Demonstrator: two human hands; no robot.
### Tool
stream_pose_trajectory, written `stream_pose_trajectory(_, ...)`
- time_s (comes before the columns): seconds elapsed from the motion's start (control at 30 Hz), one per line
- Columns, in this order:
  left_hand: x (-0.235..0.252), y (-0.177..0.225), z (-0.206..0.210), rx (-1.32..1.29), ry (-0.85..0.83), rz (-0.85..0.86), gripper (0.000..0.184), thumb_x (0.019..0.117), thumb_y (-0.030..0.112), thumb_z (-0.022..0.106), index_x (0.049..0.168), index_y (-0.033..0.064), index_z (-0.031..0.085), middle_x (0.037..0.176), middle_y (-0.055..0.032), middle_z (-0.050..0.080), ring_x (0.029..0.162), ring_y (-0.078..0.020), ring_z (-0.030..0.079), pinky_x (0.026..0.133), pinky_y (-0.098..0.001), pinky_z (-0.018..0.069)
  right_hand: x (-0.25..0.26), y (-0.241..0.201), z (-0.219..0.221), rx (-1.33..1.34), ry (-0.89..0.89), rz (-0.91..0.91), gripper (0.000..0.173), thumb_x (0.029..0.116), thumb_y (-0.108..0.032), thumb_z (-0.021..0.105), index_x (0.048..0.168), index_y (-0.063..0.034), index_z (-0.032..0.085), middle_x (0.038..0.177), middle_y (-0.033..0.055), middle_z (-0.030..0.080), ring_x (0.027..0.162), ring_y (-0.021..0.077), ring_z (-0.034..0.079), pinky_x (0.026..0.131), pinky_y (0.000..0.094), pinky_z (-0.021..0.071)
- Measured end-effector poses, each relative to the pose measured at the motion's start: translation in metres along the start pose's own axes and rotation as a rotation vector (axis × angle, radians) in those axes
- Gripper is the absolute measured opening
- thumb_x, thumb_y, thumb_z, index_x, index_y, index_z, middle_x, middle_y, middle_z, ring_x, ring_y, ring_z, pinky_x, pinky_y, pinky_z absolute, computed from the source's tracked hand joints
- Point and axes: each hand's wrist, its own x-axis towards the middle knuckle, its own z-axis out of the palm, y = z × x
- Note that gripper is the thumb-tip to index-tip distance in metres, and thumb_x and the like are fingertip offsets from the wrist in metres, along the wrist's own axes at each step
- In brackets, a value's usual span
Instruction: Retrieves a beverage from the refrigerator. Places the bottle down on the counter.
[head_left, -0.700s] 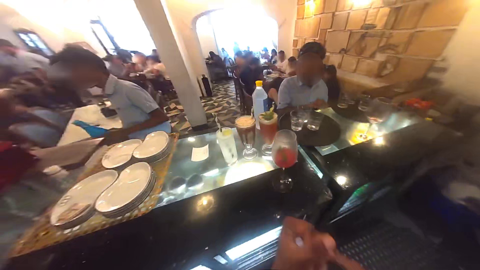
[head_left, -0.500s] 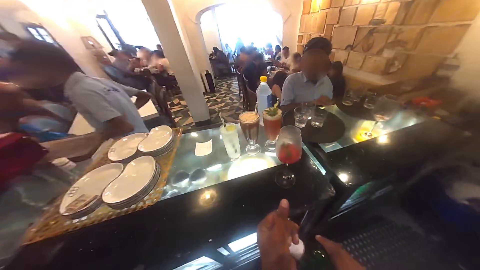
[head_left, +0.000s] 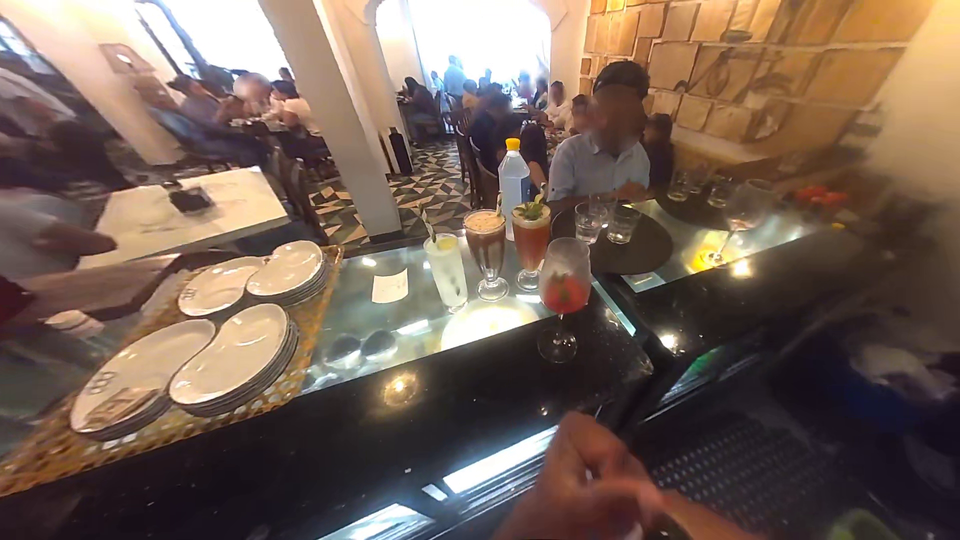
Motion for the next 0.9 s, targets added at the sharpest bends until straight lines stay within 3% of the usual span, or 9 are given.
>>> stream_pose_trajectory(0.1, -0.001, 0.008, 0.002, 0.134, 0.804, 0.053, 0.035, 0.1025, 0.021, 0.056, 0.068, 0.0217, 0.063, 0.050, 0.0112, 0.052, 0.046, -0.0014, 0.054, 0.054, -0.0216, 0.0523, -0.016, 0.049, 0.025, -0.489, 0.474, 0.013, 0.078, 0.0707, -0.031, 0.090, 0.135, 0.0013, 0.060, 0.122, 0.0192, 0.071, 0.105, 0.0311, 0.072, 0.085, 0.0526, 0.0603)
stream_pose_trajectory(0.2, 0.009, 0.045, -0.010, 0.052, 1.195, 0.125, 0.049, 0.1105, 0.022, 0.039, 0.064, 0.0186, 0.055, 0.045, 0.0091, 0.043, 0.039, -0.0037, 0.048, 0.051, -0.0217, 0.0543, -0.029, 0.080, 0.042, -0.723, 0.751, 0.164, 0.082, 0.0657, -0.038, 0.092, 0.134, -0.0027, 0.064, 0.121, 0.0191, 0.072, 0.099, 0.0369, 0.073, 0.079, 0.0586, 0.0596)
stream_pose_trajectory(0.27, 0.002, 0.048, -0.019, 0.120, 1.165, 0.006, 0.047, 0.1095, 0.021, 0.041, 0.064, 0.0163, 0.052, 0.046, 0.0075, 0.042, 0.040, -0.0046, 0.047, 0.049, -0.0225, 0.0540, -0.041, 0.084, 0.035, -0.676, 0.782, 0.205, 0.085, 0.0639, -0.037, 0.093, 0.136, -0.0028, 0.062, 0.120, 0.0192, 0.072, 0.097, 0.0357, 0.074, 0.078, 0.0583, 0.0599)
stream_pose_trajectory(0.33, -0.013, 0.025, -0.041, 0.599, 0.983, -0.179, 0.025, 0.1021, 0.011, 0.052, 0.078, 0.0093, 0.058, 0.054, 0.0034, 0.052, 0.046, -0.0066, 0.053, 0.052, -0.0235, 0.0544, -0.045, 0.069, 0.020, -0.643, 0.795, 0.202, 0.089, 0.0626, -0.034, 0.094, 0.138, -0.0030, 0.059, 0.122, 0.0183, 0.072, 0.098, 0.0335, 0.074, 0.080, 0.0570, 0.0599)
stream_pose_trajectory(0.37, -0.021, 0.008, -0.056, 0.948, 0.863, -0.301, 0.016, 0.0980, 0.017, 0.061, 0.089, 0.0045, 0.066, 0.064, -0.0002, 0.061, 0.054, -0.0095, 0.060, 0.056, -0.0267, 0.0558, -0.045, 0.057, 0.012, -0.639, 0.801, 0.201, 0.092, 0.0623, -0.034, 0.095, 0.140, -0.0037, 0.057, 0.122, 0.0170, 0.072, 0.099, 0.0320, 0.074, 0.082, 0.0563, 0.0604)
stream_pose_trajectory(0.47, -0.033, -0.037, -0.094, 1.577, 0.508, -0.560, 0.038, 0.0999, 0.036, 0.061, 0.125, 0.0093, 0.073, 0.100, -0.0108, 0.074, 0.085, -0.0252, 0.070, 0.083, -0.0461, 0.0584, -0.037, 0.007, -0.018, -0.690, 0.804, 0.194, 0.099, 0.0631, -0.037, 0.094, 0.147, -0.0077, 0.050, 0.121, 0.0141, 0.071, 0.099, 0.0299, 0.073, 0.081, 0.0568, 0.0605)
stream_pose_trajectory(0.63, -0.012, -0.059, -0.109, 1.732, 0.443, -0.721, 0.042, 0.1023, 0.038, 0.053, 0.138, 0.0203, 0.066, 0.117, -0.0125, 0.071, 0.109, -0.0291, 0.068, 0.092, -0.0471, 0.0560, -0.001, -0.062, -0.083, -1.097, 0.846, 0.094, 0.090, 0.0639, -0.064, 0.080, 0.141, -0.0232, 0.056, 0.105, 0.0049, 0.074, 0.084, 0.0257, 0.073, 0.064, 0.0551, 0.0586)
stream_pose_trajectory(0.77, -0.006, -0.061, -0.108, 1.749, 0.427, -0.840, 0.042, 0.1034, 0.039, 0.048, 0.134, 0.0208, 0.069, 0.125, -0.0117, 0.068, 0.119, -0.0298, 0.064, 0.095, -0.0468, 0.0547, 0.037, -0.101, -0.116, -1.347, 0.771, 0.134, 0.084, 0.0638, -0.054, 0.087, 0.140, -0.0330, 0.059, 0.102, 0.0044, 0.074, 0.076, 0.0280, 0.071, 0.060, 0.0551, 0.0562)
stream_pose_trajectory(0.9, -0.006, -0.059, -0.106, 1.715, 0.441, -0.847, 0.041, 0.1030, 0.034, 0.046, 0.134, 0.0207, 0.070, 0.123, -0.0117, 0.069, 0.118, -0.0297, 0.064, 0.095, -0.0456, 0.0547, 0.070, -0.124, -0.129, -1.458, 0.629, 0.302, 0.084, 0.0674, -0.051, 0.089, 0.144, -0.0381, 0.055, 0.108, 0.0067, 0.072, 0.084, 0.0308, 0.070, 0.066, 0.0563, 0.0548)
